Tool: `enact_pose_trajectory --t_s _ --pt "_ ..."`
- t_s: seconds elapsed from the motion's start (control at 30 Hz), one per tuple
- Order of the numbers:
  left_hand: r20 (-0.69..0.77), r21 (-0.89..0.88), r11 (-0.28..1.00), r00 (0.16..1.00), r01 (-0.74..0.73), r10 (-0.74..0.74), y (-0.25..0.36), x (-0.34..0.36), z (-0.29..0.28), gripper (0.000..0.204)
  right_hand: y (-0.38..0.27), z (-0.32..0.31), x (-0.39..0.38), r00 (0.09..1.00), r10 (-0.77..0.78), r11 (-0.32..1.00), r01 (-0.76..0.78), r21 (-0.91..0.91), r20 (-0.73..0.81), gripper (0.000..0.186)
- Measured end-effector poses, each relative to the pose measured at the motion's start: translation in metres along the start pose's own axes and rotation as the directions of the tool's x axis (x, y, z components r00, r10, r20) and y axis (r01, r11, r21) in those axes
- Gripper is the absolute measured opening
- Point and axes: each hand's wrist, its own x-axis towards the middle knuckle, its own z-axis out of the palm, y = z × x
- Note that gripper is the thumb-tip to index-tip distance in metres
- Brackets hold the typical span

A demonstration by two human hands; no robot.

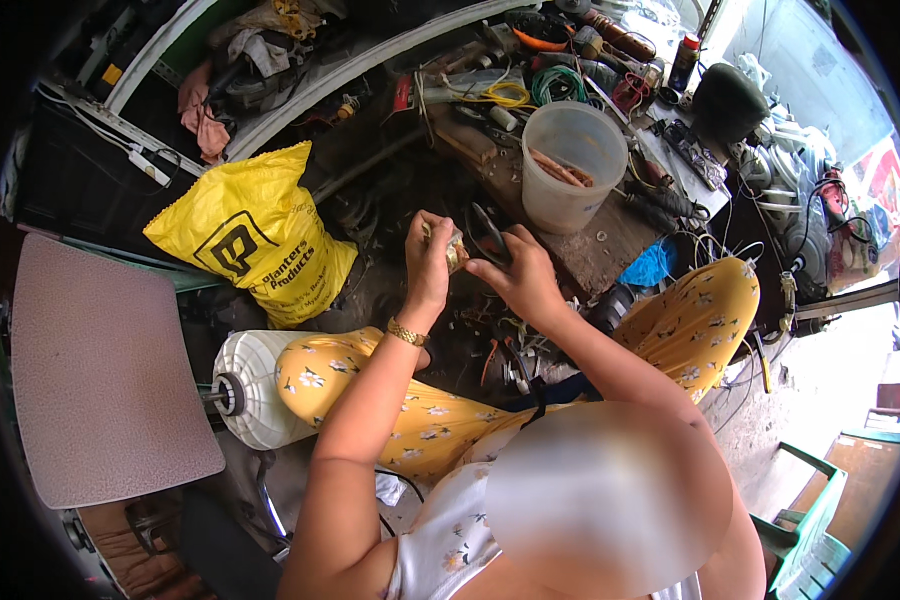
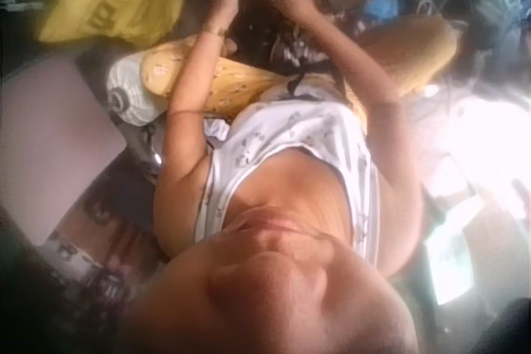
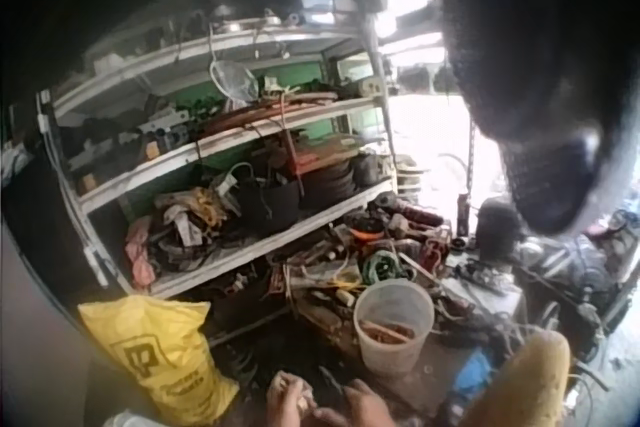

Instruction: The person works on a small electrical transformer by hand, using pliers to pull at wires and a screwdriver to work on the metal casing.

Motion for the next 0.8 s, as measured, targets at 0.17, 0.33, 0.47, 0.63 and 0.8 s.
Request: enact_pose_trajectory --t_s 0.17,0.33,0.47,0.63,0.8 --pt "-0.035 0.073 0.995 0.997 -0.063 0.066 -0.001 -0.003 0.000 0.022 -0.004 0.018 0.008 0.999 -0.035 0.999 0.034 -0.016 -0.023 0.031" --pt "0.143 0.464 0.815 0.937 -0.348 0.318 0.004 0.001 -0.006 0.024 -0.011 0.015 0.012 0.966 0.203 0.975 -0.215 0.062 0.162 0.025" --pt "0.138 0.070 0.998 0.990 0.005 -0.015 0.006 0.001 -0.002 0.024 0.006 0.009 0.015 0.903 0.272 0.825 -0.397 0.402 0.332 0.021" --pt "0.061 -0.464 0.684 0.791 0.563 -0.609 0.013 0.006 -0.016 0.031 -0.014 -0.052 0.005 0.930 -0.281 0.814 0.362 -0.454 0.238 0.024" --pt "0.070 -0.455 0.663 0.766 0.595 -0.639 0.014 0.005 -0.008 0.032 -0.004 -0.055 0.008 0.859 -0.390 0.539 0.505 -0.674 0.332 0.034"
